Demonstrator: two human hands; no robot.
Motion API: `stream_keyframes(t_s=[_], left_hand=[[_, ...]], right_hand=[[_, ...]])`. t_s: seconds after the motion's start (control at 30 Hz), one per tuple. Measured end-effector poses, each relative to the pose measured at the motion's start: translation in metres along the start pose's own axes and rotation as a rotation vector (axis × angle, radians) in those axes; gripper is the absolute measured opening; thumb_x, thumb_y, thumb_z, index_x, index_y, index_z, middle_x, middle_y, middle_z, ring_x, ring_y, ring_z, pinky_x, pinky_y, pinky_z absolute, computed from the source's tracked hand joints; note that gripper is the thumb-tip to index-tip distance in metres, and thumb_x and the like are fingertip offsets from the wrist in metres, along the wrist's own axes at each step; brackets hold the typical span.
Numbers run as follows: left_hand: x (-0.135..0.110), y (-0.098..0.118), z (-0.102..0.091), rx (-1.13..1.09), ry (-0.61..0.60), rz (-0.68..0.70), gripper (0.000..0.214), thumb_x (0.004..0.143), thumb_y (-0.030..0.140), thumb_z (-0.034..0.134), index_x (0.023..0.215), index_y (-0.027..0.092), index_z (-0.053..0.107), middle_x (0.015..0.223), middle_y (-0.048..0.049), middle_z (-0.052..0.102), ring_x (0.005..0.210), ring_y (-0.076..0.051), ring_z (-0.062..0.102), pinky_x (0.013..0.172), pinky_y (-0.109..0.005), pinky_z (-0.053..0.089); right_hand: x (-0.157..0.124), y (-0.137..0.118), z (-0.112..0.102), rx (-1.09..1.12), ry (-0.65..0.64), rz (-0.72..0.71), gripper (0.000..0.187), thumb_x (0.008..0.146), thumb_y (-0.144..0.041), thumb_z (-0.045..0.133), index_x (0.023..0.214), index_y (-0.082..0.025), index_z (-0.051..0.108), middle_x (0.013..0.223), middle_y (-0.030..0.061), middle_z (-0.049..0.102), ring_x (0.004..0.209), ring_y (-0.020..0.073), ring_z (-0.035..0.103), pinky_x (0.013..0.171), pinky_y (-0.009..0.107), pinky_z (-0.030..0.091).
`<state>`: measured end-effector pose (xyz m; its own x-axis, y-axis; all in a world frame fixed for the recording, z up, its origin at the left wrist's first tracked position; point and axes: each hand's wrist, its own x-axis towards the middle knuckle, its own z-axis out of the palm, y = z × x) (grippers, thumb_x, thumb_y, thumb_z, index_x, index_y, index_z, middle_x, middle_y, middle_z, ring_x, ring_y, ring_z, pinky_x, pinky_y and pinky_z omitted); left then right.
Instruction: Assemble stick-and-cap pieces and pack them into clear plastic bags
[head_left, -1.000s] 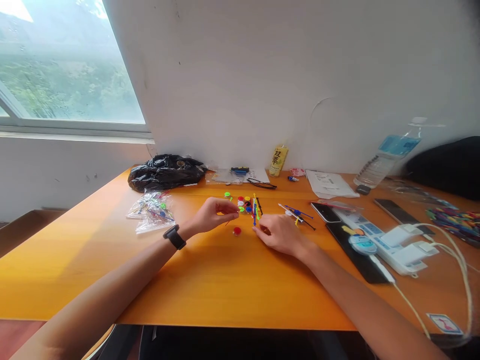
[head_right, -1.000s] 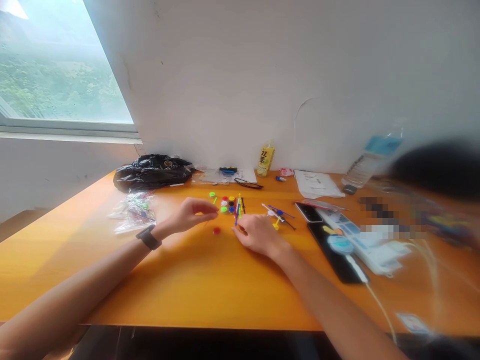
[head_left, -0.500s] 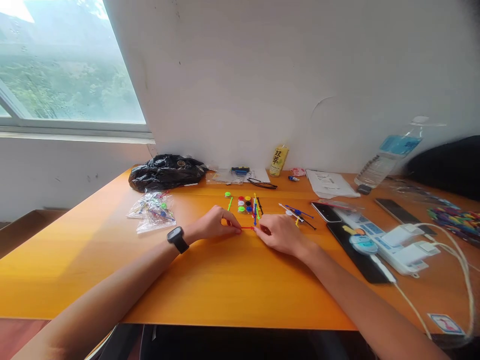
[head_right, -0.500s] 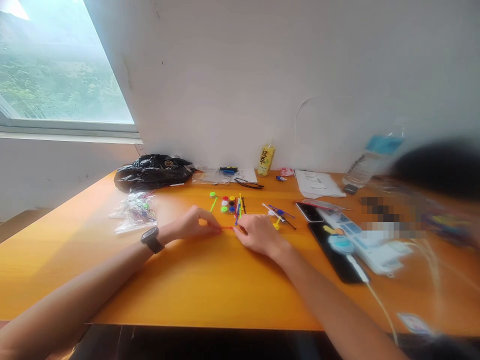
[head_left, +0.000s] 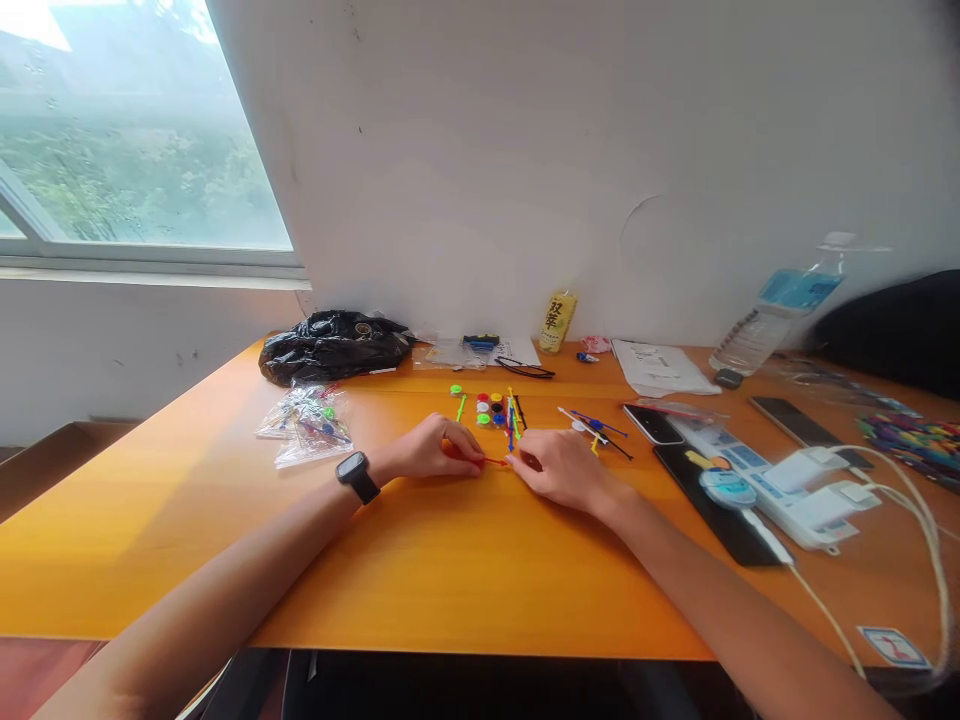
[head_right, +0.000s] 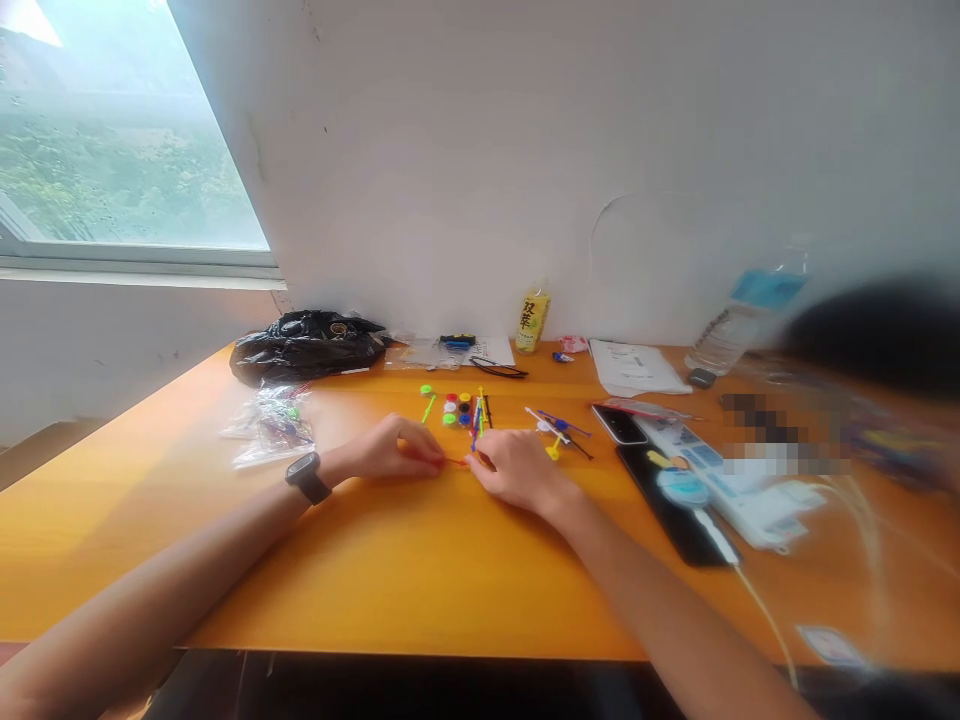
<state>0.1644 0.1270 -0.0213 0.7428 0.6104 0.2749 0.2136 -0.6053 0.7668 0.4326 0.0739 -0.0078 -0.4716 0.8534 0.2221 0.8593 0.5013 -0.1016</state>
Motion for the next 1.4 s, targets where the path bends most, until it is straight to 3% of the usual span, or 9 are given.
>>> stream_keyframes(t_s=[0.2,0.6,0.7,0.83,1.0,1.1,1.17,1.27,1.4], left_hand=[[0.002,-0.001,-0.007,0.034,-0.051,0.093,0.023,0.089,0.046,0.08,0.096,0.025,0.088,0.106,-0.0104,0.082,0.094,-0.024,0.074,0.086,-0.033,0.059],[0.0,-0.003,-0.001,0.054,-0.057,0.052,0.024,0.086,0.047,0.082,0.089,0.025,0.087,0.103,-0.0104,0.081,0.092,-0.023,0.074,0.082,-0.032,0.059],[0.0,0.001,0.003,0.0,-0.016,0.054,0.027,0.084,0.047,0.084,0.089,0.021,0.085,0.102,-0.0115,0.079,0.09,-0.022,0.073,0.082,-0.032,0.058],[-0.003,0.01,0.005,-0.099,0.032,0.019,0.035,0.084,0.049,0.084,0.095,0.016,0.081,0.108,-0.013,0.076,0.094,-0.023,0.072,0.084,-0.032,0.057],[-0.005,0.01,0.002,-0.093,0.215,-0.135,0.04,0.096,0.054,0.067,0.098,0.016,0.078,0.096,-0.0069,0.077,0.087,-0.021,0.069,0.078,-0.03,0.054],[-0.005,0.01,0.002,-0.028,0.347,-0.149,0.041,0.1,0.054,0.062,0.097,0.016,0.076,0.096,-0.0059,0.077,0.092,-0.023,0.069,0.084,-0.032,0.054],[-0.004,0.01,0.002,0.019,0.466,-0.131,0.04,0.102,0.053,0.059,0.101,0.017,0.076,0.104,-0.0066,0.077,0.099,-0.023,0.069,0.089,-0.033,0.053],[-0.003,0.008,0.0,0.06,0.592,-0.124,0.039,0.106,0.05,0.052,0.104,0.018,0.075,0.11,-0.0074,0.076,0.103,-0.023,0.068,0.094,-0.034,0.052],[-0.001,-0.005,-0.003,0.148,0.646,-0.16,0.034,0.108,0.043,0.048,0.106,0.02,0.073,0.11,-0.0075,0.076,0.103,-0.023,0.068,0.094,-0.036,0.053]], right_hand=[[0.0,-0.001,-0.001,-0.002,0.011,-0.02,0.034,0.102,-0.033,0.057,0.071,-0.019,0.059,0.075,0.0035,0.068,0.067,0.0161,0.056,0.063,0.032,0.023],[0.001,-0.001,0.001,0.001,0.012,-0.006,0.032,0.1,-0.029,0.056,0.07,-0.019,0.059,0.074,0.0031,0.067,0.066,0.0162,0.056,0.063,0.032,0.024],[0.001,-0.005,-0.001,0.088,0.051,0.008,0.028,0.101,-0.03,0.056,0.075,-0.02,0.062,0.077,0.003,0.068,0.069,0.0164,0.058,0.063,0.03,0.028],[0.001,-0.012,-0.001,0.36,0.107,0.104,0.021,0.102,-0.036,0.056,0.097,-0.021,0.071,0.095,0.0038,0.075,0.065,0.0148,0.058,0.063,0.028,0.038],[0.003,-0.021,0.005,0.572,0.075,0.219,0.031,0.1,-0.047,0.057,0.11,-0.021,0.072,0.104,0.0059,0.078,0.053,0.0125,0.051,0.053,0.028,0.039],[0.002,-0.024,0.004,0.751,0.028,0.316,0.037,0.098,-0.049,0.06,0.118,-0.02,0.071,0.11,0.0087,0.078,0.049,0.0105,0.05,0.049,0.027,0.039],[0.002,-0.027,0.0,0.973,-0.149,0.332,0.045,0.099,-0.054,0.057,0.122,-0.018,0.07,0.089,0.0072,0.079,0.043,0.0103,0.045,0.044,0.025,0.034],[0.001,-0.029,-0.009,1.282,-0.371,0.244,0.051,0.099,-0.059,0.055,0.118,-0.015,0.073,0.053,-0.0016,0.062,0.037,0.0091,0.033,0.041,0.023,0.021],[0.003,-0.024,-0.009,1.372,-0.209,0.254,0.043,0.094,-0.056,0.067,0.101,-0.014,0.076,0.048,-0.0037,0.054,0.041,0.0074,0.036,0.043,0.022,0.018]])
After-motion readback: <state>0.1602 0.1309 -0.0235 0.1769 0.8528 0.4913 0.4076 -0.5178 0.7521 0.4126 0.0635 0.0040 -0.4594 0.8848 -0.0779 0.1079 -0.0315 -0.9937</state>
